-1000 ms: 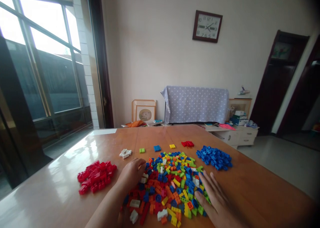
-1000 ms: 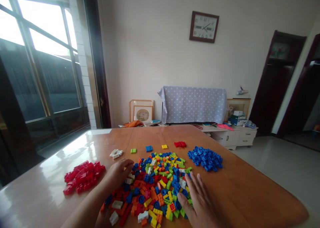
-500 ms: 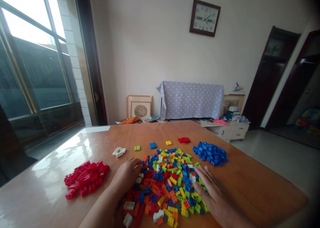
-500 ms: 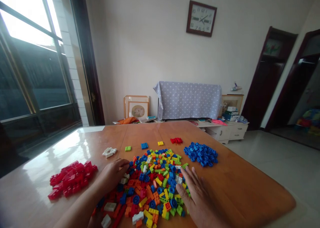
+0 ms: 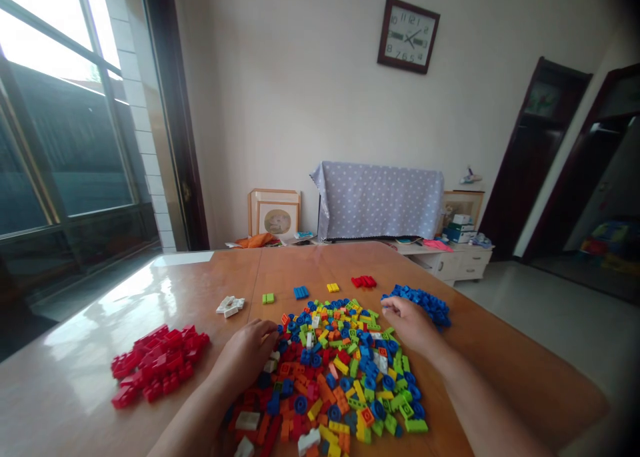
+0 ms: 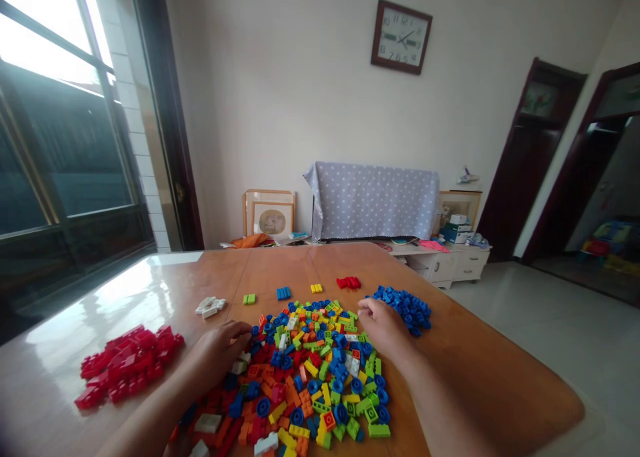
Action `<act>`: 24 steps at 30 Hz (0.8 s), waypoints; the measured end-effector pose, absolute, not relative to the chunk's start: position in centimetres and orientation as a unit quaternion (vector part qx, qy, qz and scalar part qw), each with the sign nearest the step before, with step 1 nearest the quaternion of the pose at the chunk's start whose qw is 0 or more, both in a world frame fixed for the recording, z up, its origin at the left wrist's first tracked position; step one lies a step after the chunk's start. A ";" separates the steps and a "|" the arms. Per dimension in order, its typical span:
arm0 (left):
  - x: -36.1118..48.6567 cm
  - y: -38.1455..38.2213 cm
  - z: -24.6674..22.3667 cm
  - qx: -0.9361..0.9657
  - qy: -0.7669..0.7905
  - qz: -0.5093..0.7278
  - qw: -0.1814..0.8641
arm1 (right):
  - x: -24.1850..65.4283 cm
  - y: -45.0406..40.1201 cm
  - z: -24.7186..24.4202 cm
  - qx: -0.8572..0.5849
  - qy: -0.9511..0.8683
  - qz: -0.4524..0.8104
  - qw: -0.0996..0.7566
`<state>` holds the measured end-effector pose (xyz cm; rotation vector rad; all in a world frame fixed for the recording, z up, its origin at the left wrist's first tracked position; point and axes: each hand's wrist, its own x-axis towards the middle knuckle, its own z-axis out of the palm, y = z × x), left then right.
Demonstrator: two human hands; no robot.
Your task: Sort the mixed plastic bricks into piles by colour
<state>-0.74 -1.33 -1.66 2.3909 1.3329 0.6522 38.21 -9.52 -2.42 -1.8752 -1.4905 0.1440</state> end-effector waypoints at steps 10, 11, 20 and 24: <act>-0.8 -1.8 -1.7 0.837 0.474 0.230 0.148 | 37.4 -9.9 -5.5 -0.710 -0.618 0.047 0.334; -0.8 -1.9 -1.7 0.837 0.474 0.228 0.149 | 37.5 -10.0 -5.4 -0.706 -0.624 0.054 0.332; -0.9 -1.5 -2.5 0.848 0.447 0.238 0.159 | 38.0 -9.8 -5.4 -0.709 -0.647 0.054 0.277; -0.8 -1.4 -2.4 0.845 0.450 0.241 0.159 | 38.1 -9.7 -5.5 -0.712 -0.637 0.047 0.291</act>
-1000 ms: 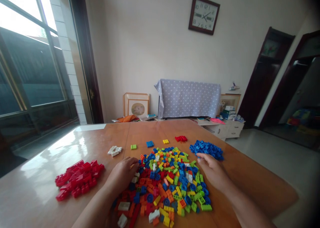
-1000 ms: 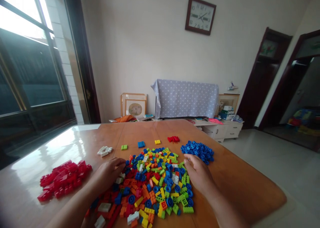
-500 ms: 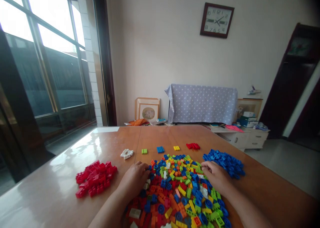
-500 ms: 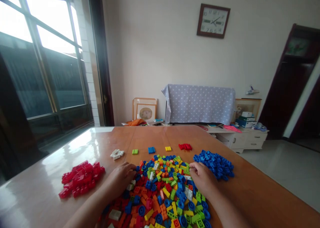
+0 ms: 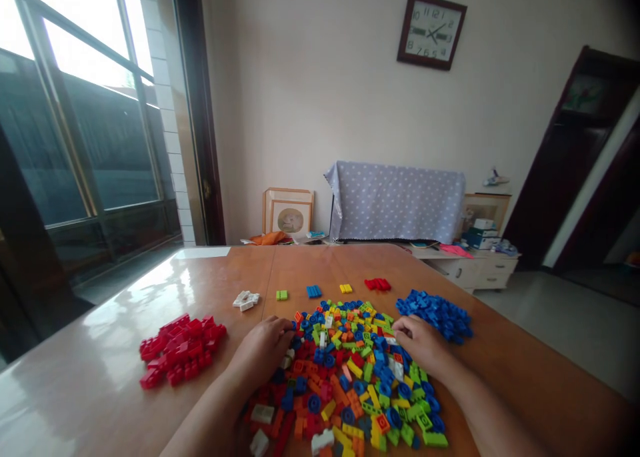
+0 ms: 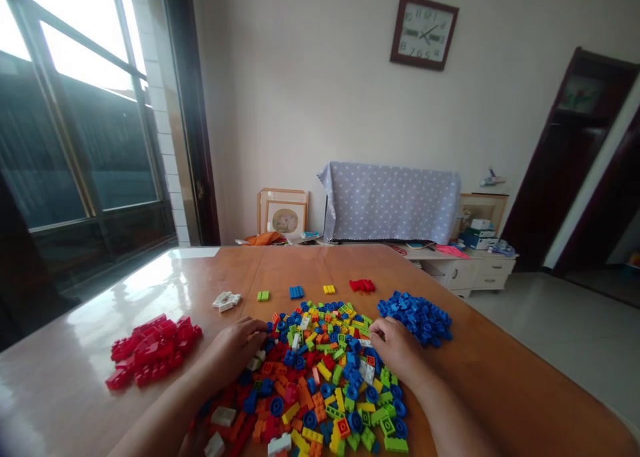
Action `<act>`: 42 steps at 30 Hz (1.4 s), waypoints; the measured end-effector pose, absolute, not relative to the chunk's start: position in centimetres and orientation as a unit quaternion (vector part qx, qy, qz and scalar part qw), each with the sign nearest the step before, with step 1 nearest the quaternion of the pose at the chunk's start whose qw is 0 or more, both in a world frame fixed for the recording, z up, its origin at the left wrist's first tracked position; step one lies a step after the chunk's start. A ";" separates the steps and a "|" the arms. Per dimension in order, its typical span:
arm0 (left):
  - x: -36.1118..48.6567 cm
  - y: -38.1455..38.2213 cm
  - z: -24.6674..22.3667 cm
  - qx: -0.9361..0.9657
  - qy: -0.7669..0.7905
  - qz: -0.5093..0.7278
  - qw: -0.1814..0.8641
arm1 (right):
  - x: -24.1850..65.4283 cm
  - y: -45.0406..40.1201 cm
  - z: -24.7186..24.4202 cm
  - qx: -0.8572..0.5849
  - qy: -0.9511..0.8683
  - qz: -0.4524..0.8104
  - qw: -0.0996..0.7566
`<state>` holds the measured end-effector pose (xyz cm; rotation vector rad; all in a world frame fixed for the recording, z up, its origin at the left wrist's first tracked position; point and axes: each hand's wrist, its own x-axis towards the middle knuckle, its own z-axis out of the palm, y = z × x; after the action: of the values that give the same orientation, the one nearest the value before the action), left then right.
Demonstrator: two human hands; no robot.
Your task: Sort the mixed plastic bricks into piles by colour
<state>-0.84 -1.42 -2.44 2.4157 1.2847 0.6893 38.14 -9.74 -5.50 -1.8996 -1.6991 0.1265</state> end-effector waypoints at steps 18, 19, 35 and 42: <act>-2.2 -1.5 -2.2 0.793 0.540 0.238 0.152 | 23.3 -1.9 0.6 -0.631 -0.716 0.142 0.264; -2.2 -1.5 -2.2 0.791 0.542 0.240 0.153 | 22.2 -0.5 0.4 -0.639 -0.711 0.139 0.257; -2.5 -1.5 -2.3 0.783 0.553 0.232 0.161 | 15.4 11.8 -3.0 -0.728 -0.657 0.111 0.159; -2.5 -1.4 -2.3 0.783 0.555 0.229 0.162 | 15.6 12.4 -4.0 -0.719 -0.662 0.115 0.179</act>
<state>-2.52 -1.41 -2.28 2.2338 1.5838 0.6534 15.63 12.39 -4.03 -2.0332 -1.8707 0.3264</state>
